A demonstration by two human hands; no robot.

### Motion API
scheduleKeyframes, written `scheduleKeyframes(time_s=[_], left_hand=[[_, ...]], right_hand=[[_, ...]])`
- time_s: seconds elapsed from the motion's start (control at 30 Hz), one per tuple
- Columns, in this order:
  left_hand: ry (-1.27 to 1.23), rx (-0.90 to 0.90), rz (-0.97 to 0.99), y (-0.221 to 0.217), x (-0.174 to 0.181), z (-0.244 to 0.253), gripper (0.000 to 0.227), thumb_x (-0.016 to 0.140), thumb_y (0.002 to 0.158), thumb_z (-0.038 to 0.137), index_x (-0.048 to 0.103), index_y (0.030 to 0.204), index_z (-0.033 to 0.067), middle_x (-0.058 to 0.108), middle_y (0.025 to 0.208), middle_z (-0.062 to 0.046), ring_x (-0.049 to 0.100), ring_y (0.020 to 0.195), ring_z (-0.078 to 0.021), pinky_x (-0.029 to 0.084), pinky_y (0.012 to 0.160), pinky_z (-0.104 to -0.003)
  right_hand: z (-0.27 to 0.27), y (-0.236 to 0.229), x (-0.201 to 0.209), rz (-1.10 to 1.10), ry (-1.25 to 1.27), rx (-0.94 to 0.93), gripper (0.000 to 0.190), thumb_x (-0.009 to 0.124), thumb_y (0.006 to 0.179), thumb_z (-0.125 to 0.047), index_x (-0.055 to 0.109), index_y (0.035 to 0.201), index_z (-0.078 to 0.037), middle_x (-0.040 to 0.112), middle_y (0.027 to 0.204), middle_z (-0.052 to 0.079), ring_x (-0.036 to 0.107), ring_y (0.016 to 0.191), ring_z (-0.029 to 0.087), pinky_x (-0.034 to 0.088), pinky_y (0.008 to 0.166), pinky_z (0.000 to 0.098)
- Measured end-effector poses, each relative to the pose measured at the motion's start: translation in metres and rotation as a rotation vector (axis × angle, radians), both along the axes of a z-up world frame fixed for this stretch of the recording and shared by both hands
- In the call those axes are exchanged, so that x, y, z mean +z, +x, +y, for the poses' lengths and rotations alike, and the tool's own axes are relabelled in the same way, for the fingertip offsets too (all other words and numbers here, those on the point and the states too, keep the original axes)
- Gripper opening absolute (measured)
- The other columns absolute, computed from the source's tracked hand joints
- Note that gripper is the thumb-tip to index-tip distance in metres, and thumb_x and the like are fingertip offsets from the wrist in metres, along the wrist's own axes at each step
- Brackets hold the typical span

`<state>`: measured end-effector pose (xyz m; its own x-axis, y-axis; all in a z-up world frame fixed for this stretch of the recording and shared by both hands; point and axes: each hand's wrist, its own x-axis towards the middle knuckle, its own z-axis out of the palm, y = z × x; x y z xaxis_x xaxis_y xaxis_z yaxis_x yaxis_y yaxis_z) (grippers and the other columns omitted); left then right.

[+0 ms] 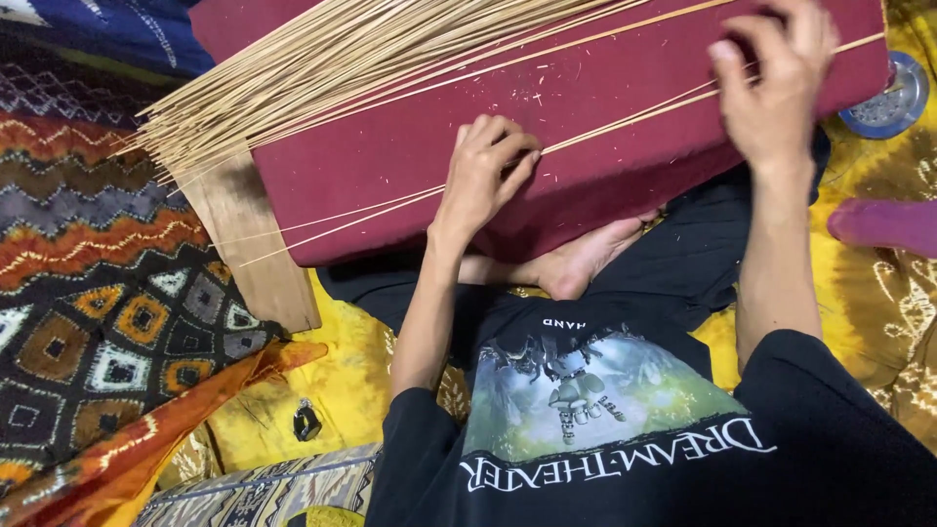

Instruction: Picking up thin wooden sticks from a pile and placing them onto a red mat for sorting or preparation.

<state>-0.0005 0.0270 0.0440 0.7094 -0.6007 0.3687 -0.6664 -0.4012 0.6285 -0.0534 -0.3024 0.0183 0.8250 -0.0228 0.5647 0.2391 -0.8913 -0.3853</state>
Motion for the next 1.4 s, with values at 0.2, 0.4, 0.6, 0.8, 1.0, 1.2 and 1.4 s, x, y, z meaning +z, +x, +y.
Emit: scheduleKeyframes(time_s=[0.2,0.4,0.6,0.8,1.0,1.2,1.4], left_hand=[[-0.023,0.007,0.011,-0.002,0.003,0.003,0.007,0.072,0.092,0.011,0.074,0.095,0.0047,0.059,0.094,-0.004,0.049,0.085,-0.0188,0.039,0.083,-0.033],[-0.026,0.000,0.019,-0.002,0.008,-0.006,0.005,0.073,0.090,0.010,0.074,0.092,0.0054,0.058,0.090,-0.003,0.049,0.083,-0.0186,0.039,0.085,-0.034],[-0.011,-0.031,0.004,-0.003,0.002,-0.012,0.006,0.074,0.091,0.010,0.075,0.095,0.0055,0.060,0.093,-0.003,0.051,0.085,-0.0182,0.039,0.086,-0.034],[-0.005,-0.063,-0.014,-0.004,-0.004,-0.016,0.009,0.075,0.091,0.009,0.077,0.100,0.0064,0.060,0.093,-0.002,0.051,0.084,-0.0174,0.039,0.084,-0.033],[0.019,-0.100,-0.050,0.003,-0.007,-0.015,0.008,0.076,0.090,0.010,0.076,0.097,0.0064,0.058,0.090,-0.001,0.049,0.081,-0.0169,0.040,0.081,-0.032],[-0.043,-0.047,-0.097,-0.004,-0.004,-0.015,0.010,0.075,0.093,0.015,0.075,0.098,0.0060,0.058,0.091,-0.003,0.049,0.081,-0.0178,0.039,0.080,-0.032],[-0.178,0.094,-0.135,-0.012,0.000,-0.012,0.013,0.073,0.092,0.015,0.076,0.100,0.0046,0.064,0.096,-0.005,0.056,0.087,-0.0185,0.044,0.083,-0.033]], right_hand=[[-0.083,-0.033,-0.022,0.008,0.107,-0.065,0.034,0.044,0.134,-0.011,0.052,0.148,0.020,0.065,0.136,0.042,0.066,0.114,0.057,0.048,0.097,0.0546],[-0.073,-0.035,-0.004,-0.011,0.035,0.074,0.041,0.041,0.136,-0.010,0.053,0.146,0.027,0.062,0.128,0.045,0.061,0.107,0.055,0.045,0.095,0.0569],[-0.048,-0.041,0.018,0.023,0.046,0.076,0.038,0.042,0.133,-0.009,0.053,0.147,0.025,0.063,0.130,0.045,0.058,0.102,0.057,0.042,0.090,0.0574],[-0.037,-0.039,0.024,0.064,0.085,0.159,0.034,0.049,0.132,-0.002,0.058,0.143,0.029,0.062,0.133,0.043,0.060,0.108,0.053,0.046,0.095,0.0539],[-0.022,-0.021,0.003,-0.034,-0.050,-0.023,0.013,0.080,0.104,0.012,0.080,0.116,0.018,0.061,0.141,0.026,0.052,0.128,0.042,0.037,0.113,0.0496],[0.030,0.035,0.022,0.003,-0.117,0.226,0.025,0.076,0.096,0.012,0.079,0.121,0.011,0.070,0.132,0.019,0.059,0.123,0.034,0.040,0.107,0.0439],[0.029,0.051,0.019,0.043,-0.198,0.253,0.010,0.079,0.097,0.007,0.074,0.106,0.005,0.058,0.110,0.015,0.055,0.108,0.032,0.039,0.104,0.0434]])
